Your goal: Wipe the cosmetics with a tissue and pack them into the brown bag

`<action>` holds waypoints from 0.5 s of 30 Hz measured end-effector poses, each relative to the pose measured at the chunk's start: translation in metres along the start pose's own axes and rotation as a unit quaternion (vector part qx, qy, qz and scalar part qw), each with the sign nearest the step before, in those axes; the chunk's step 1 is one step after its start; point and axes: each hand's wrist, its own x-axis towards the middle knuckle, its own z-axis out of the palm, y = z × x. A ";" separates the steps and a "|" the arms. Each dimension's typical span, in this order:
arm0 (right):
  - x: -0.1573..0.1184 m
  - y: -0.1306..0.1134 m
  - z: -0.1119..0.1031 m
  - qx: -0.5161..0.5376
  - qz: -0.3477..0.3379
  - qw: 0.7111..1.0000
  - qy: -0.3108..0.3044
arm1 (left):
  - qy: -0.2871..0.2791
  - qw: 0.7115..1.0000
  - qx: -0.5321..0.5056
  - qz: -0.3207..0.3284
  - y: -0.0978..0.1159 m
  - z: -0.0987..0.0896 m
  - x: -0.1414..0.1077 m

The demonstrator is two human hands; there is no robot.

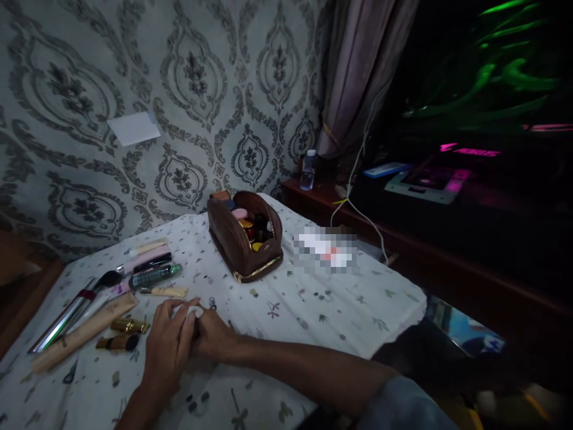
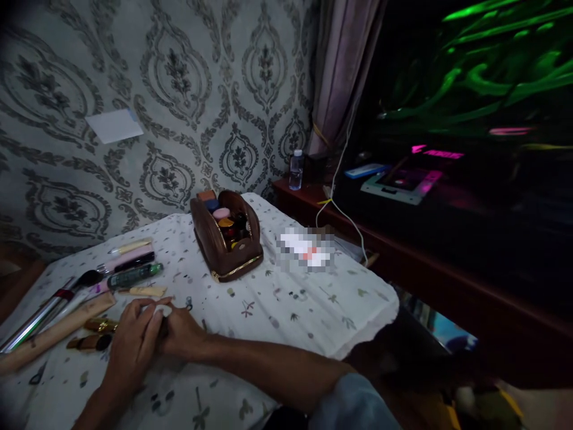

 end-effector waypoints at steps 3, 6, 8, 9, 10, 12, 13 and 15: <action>-0.001 0.003 0.001 -0.075 0.026 0.995 -0.064 | -0.015 0.996 -0.055 -0.074 -0.006 0.000 -0.001; -0.002 0.002 0.001 -0.117 0.011 0.990 -0.071 | -0.013 0.978 -0.140 -0.157 -0.015 0.004 -0.001; -0.003 -0.001 0.000 -0.109 -0.003 0.991 -0.079 | -0.001 0.955 -0.203 -0.216 -0.020 0.006 0.000; -0.003 -0.003 -0.001 -0.096 -0.002 0.992 -0.085 | 0.006 0.942 -0.228 -0.247 -0.022 0.007 0.000; -0.002 -0.005 -0.002 -0.080 0.005 0.993 -0.086 | 0.015 0.929 -0.248 -0.276 -0.022 0.007 0.001; -0.001 -0.007 -0.003 -0.033 0.022 0.997 -0.071 | 0.033 0.910 -0.271 -0.312 -0.020 0.007 0.002; 0.000 -0.006 -0.003 -0.004 0.029 0.998 -0.053 | 0.041 0.907 -0.277 -0.315 -0.018 0.007 0.002; 0.003 -0.003 -0.001 0.073 0.048 0.996 -0.012 | 0.045 0.910 -0.286 -0.297 -0.013 0.008 0.002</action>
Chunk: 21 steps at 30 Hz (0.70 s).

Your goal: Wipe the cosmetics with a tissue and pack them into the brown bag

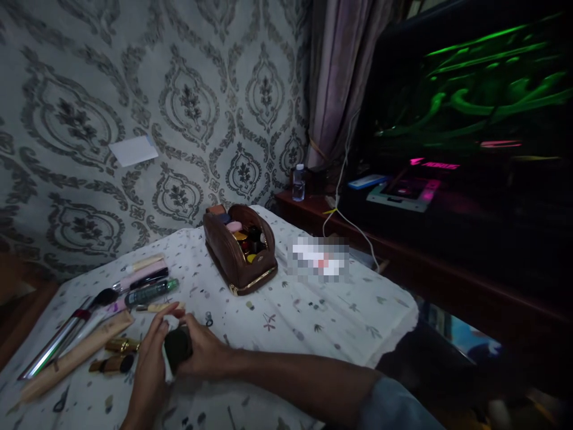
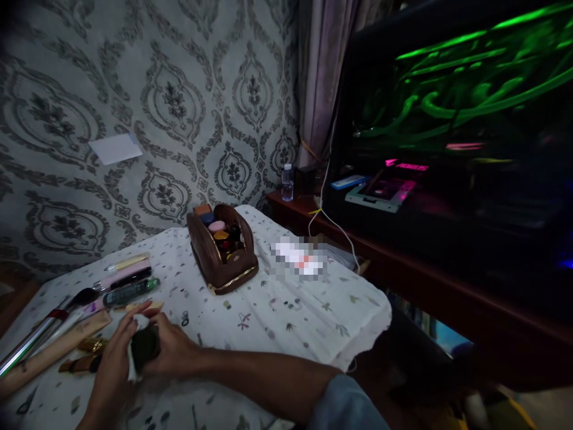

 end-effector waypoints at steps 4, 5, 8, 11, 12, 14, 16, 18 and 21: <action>0.006 0.008 0.003 0.201 0.100 0.974 0.023 | -0.008 0.999 0.009 0.035 0.001 0.007 -0.005; 0.007 0.008 0.003 0.241 0.127 0.962 0.025 | -0.005 0.999 0.013 0.039 0.000 0.008 -0.006; 0.008 0.002 0.003 0.341 0.164 0.926 -0.003 | -0.013 0.999 0.018 0.049 -0.004 0.007 -0.003; 0.009 -0.005 0.002 0.425 0.160 0.887 -0.079 | -0.015 0.999 0.013 0.040 -0.006 0.003 -0.002; 0.009 -0.006 0.001 0.439 0.159 0.879 -0.093 | -0.011 0.999 0.009 0.033 -0.006 0.001 -0.002; 0.009 -0.007 0.002 0.451 0.158 0.874 -0.091 | -0.004 1.000 0.005 0.027 -0.006 0.000 -0.004; 0.009 -0.006 0.002 0.454 0.161 0.874 -0.069 | -0.007 0.999 0.014 0.045 -0.006 -0.001 -0.008; 0.008 -0.005 0.002 0.450 0.170 0.876 -0.032 | -0.011 0.996 0.032 0.079 -0.006 0.000 -0.013; 0.008 -0.004 0.002 0.424 0.193 0.885 0.019 | -0.019 0.990 0.058 0.127 -0.007 0.000 -0.016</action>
